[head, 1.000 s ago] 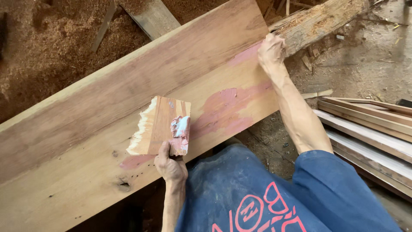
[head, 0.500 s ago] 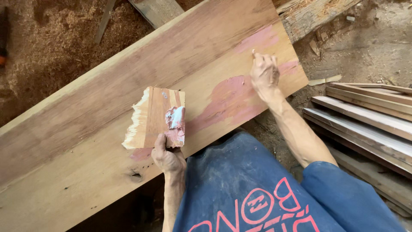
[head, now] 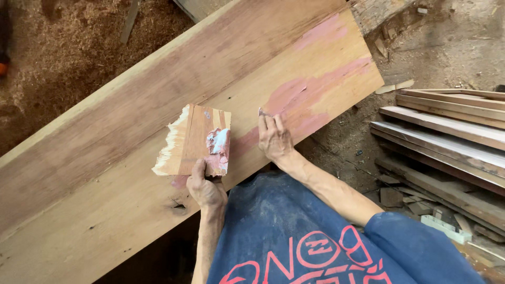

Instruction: The person scoops pink wood filler from a bucket using a putty knife and applies it to a large wooden plank. They spread the filler across the surface to fill gaps and imperfections.

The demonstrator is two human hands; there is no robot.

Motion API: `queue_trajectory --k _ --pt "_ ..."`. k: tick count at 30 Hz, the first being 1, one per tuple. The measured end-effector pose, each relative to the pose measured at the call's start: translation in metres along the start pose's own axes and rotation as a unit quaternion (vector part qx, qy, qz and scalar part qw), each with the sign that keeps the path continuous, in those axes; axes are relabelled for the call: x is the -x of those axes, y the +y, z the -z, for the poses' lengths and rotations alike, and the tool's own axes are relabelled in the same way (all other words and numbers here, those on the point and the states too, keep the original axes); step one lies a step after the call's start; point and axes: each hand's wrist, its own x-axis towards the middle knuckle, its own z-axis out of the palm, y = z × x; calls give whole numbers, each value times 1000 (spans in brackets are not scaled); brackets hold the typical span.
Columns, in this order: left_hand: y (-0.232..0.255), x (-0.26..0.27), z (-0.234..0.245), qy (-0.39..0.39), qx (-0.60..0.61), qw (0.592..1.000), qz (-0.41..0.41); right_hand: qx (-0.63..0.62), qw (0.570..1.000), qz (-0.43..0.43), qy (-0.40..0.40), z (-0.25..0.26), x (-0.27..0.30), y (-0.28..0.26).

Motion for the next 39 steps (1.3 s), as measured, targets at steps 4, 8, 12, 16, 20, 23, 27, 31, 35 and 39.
queue_trajectory --k 4,8,12,16,20,23,27,31,35,39 --pt "2 -6 -4 -22 5 1000 -17 -89 992 -88 -26 11 -13 51" --pt "-3 -6 -10 -27 15 999 -27 -5 979 -195 60 49 -40 208" --pt "-11 -6 -16 -6 25 999 -18 71 954 -290 -27 47 -48 285" --pt "-14 -6 -15 -9 42 999 -15 108 966 -220 -83 2 -27 232" --pt "-1 -10 -8 -5 55 998 -18 49 980 -170 -89 -12 -14 128" --pt "15 -11 6 -18 37 999 -4 28 991 -116 -67 -10 -2 39" --pt "35 -13 33 -29 19 999 11 41 998 -39 -1 -9 22 -66" --pt "51 -12 66 -41 5 999 29 -67 980 -134 -128 -9 32 -92" --pt "69 -12 96 -36 -15 999 5 -27 986 -161 -46 17 29 -8" --pt "81 -1 118 -23 -16 999 -16 -18 958 -284 31 43 36 94"
